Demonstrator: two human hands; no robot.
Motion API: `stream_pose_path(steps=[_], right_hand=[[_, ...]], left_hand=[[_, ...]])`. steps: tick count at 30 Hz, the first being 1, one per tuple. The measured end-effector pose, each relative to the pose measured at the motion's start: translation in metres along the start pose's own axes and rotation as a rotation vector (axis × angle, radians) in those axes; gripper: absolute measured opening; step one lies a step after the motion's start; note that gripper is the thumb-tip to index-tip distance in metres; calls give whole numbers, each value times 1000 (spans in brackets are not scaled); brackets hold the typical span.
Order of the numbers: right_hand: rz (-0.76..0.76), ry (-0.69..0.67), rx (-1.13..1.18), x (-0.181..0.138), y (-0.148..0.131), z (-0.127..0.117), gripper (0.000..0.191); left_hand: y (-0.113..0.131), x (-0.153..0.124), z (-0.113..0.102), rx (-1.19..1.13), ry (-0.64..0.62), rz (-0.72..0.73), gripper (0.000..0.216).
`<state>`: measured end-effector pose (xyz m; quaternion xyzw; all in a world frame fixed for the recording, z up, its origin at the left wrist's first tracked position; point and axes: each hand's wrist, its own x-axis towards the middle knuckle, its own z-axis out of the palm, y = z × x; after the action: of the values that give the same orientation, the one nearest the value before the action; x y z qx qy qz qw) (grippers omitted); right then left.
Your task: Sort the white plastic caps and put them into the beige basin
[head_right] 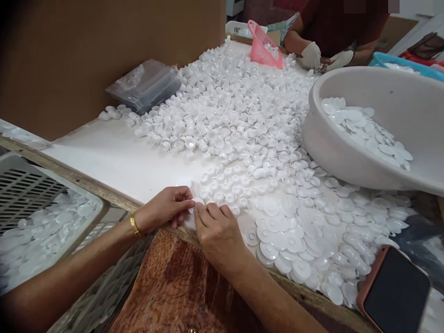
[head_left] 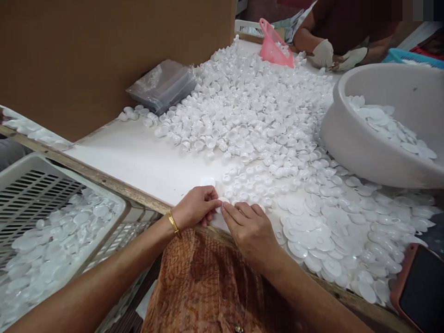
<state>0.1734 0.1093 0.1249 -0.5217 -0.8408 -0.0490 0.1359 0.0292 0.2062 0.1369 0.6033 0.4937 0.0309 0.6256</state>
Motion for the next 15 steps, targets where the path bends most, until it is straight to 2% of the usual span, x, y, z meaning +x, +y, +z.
stream_pose_path(steps=[9, 15], right_hand=[[-61, -36, -26, 8, -6, -5, 37], [-83, -20, -33, 8, -9, -3, 36]], left_hand=[[14, 9, -15, 239, -76, -56, 30], [7, 12, -17, 177, -126, -67, 37]])
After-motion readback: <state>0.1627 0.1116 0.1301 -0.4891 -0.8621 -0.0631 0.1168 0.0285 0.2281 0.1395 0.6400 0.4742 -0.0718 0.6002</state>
